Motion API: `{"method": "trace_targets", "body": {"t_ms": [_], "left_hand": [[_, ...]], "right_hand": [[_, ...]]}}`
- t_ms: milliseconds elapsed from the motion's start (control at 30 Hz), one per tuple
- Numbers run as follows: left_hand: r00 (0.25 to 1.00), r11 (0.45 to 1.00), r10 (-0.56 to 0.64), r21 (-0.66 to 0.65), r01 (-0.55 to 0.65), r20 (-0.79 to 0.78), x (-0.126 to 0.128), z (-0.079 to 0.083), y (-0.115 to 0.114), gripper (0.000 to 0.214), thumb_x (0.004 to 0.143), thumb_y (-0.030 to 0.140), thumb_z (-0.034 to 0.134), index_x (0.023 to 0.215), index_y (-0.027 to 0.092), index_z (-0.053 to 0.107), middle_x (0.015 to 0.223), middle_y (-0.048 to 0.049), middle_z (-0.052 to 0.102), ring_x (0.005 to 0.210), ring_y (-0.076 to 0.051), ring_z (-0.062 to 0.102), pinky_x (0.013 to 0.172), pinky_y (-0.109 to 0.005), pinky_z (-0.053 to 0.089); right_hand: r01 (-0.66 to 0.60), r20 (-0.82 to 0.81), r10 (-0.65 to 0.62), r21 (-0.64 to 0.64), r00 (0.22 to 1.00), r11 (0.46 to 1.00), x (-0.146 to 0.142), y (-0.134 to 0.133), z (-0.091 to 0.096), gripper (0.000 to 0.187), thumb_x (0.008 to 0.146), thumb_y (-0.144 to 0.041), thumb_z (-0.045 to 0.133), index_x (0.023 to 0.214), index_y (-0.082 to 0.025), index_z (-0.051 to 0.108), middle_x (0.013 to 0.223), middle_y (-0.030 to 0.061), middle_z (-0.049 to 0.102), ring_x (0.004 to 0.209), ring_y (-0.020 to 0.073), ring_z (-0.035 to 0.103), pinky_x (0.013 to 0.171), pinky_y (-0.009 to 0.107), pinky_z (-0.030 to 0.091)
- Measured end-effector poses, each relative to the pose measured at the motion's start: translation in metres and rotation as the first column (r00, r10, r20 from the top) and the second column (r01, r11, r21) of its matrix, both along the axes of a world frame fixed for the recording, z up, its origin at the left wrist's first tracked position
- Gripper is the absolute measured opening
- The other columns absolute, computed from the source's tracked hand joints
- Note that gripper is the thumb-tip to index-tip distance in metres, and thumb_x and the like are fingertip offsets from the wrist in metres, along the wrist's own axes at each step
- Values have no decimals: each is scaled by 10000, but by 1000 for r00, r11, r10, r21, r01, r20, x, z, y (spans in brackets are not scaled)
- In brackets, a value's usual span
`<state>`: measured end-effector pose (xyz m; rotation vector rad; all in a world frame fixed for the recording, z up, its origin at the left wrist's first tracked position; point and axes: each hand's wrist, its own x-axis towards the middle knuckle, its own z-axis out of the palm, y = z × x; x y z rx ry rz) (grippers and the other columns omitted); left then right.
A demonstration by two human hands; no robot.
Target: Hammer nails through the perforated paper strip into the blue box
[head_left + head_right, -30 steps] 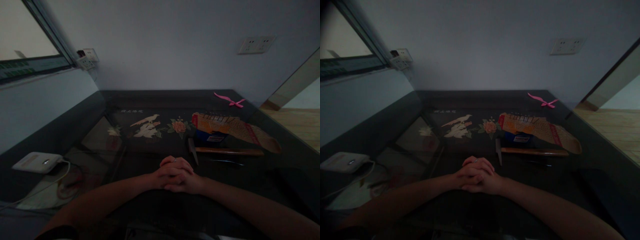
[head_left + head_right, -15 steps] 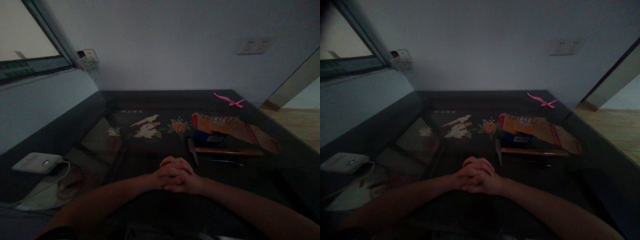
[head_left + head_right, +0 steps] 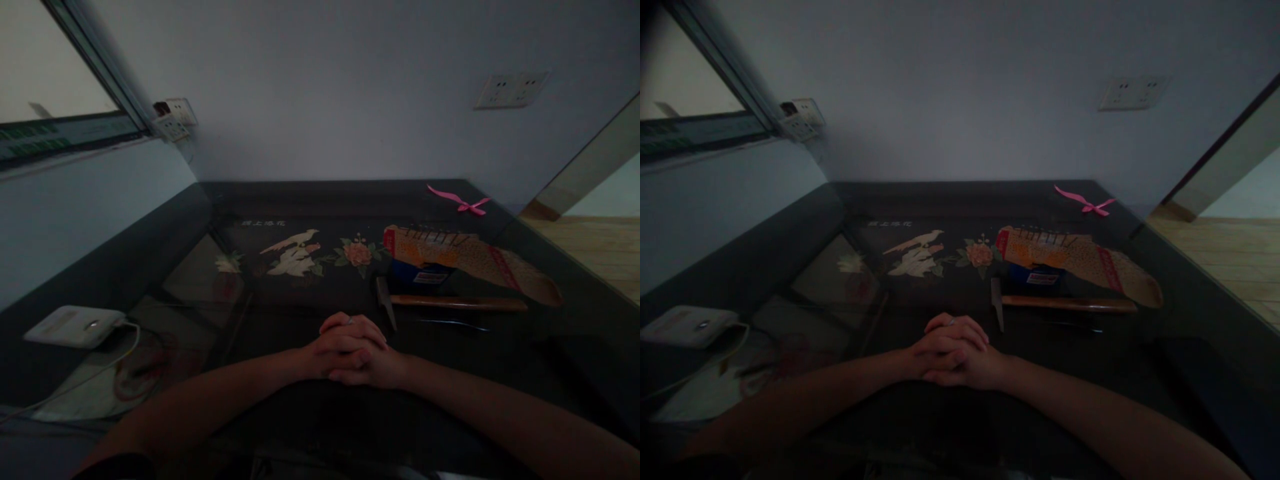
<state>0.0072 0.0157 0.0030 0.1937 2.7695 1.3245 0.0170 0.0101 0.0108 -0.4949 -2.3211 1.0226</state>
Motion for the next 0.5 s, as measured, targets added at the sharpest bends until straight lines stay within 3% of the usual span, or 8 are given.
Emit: {"method": "trace_targets", "body": {"t_ms": [200,500], "left_hand": [[995,995,-98,-19,98,32,-11,4,-9,295,701,123,584,934,298,634,949,34,639,1099,-213,567,829,-270,546],[977,979,-204,-4,204,55,-12,-4,-11,281,725,98,550,934,272,622,986,16,624,1162,-216,528,922,-311,506]], "right_hand": [[-11,-15,11,10,1000,1000,0,0,1,398,842,-396,605,1164,-162,621,1172,111,487,1148,225,425,928,417,428],[7,-31,-6,39,999,999,0,0,1,421,833,-408,612,1156,-139,626,1156,120,486,1121,225,443,930,423,425]]}}
